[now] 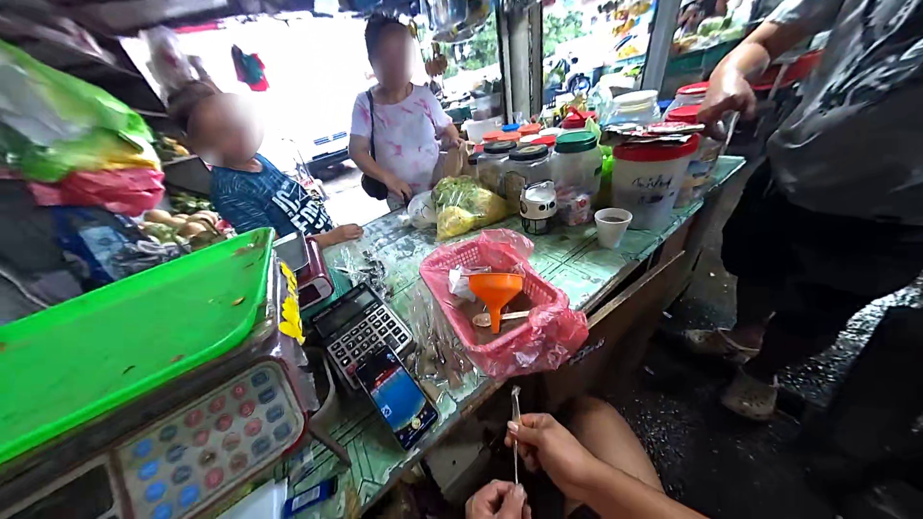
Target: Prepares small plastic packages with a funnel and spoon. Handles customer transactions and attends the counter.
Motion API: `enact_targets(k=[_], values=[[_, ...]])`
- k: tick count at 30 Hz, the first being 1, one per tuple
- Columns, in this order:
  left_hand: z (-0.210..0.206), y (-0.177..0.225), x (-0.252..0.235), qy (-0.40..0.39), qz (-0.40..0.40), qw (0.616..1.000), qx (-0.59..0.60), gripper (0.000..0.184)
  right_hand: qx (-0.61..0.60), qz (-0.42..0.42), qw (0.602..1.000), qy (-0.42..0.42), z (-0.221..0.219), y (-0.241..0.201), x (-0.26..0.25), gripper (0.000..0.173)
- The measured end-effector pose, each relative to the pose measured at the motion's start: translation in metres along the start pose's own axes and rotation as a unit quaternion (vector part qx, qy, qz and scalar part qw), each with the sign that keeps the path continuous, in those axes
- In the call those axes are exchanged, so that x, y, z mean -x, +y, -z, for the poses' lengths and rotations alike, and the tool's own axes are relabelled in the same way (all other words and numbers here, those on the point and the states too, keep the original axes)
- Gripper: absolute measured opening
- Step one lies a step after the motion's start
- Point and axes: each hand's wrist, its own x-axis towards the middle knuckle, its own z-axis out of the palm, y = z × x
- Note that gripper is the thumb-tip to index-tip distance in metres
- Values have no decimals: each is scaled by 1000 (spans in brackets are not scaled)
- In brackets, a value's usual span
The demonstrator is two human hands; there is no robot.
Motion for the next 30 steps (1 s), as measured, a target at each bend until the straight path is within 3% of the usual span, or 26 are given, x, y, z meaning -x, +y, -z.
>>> enact_targets(k=[8, 18, 25, 30], values=[[9, -9, -1, -27, -16, 999, 29, 13, -8, 11, 1000, 11, -3, -12, 4, 27], [17, 2, -7, -60, -22, 997, -34, 10, -13, 45, 996, 70, -1, -17, 8, 27], [21, 4, 0, -100, 12, 992, -77, 17, 24, 81, 995, 44, 6, -12, 10, 27], [19, 3, 3, -29, 29, 998, -53, 15, 86, 65, 994, 11, 6, -7, 13, 23]])
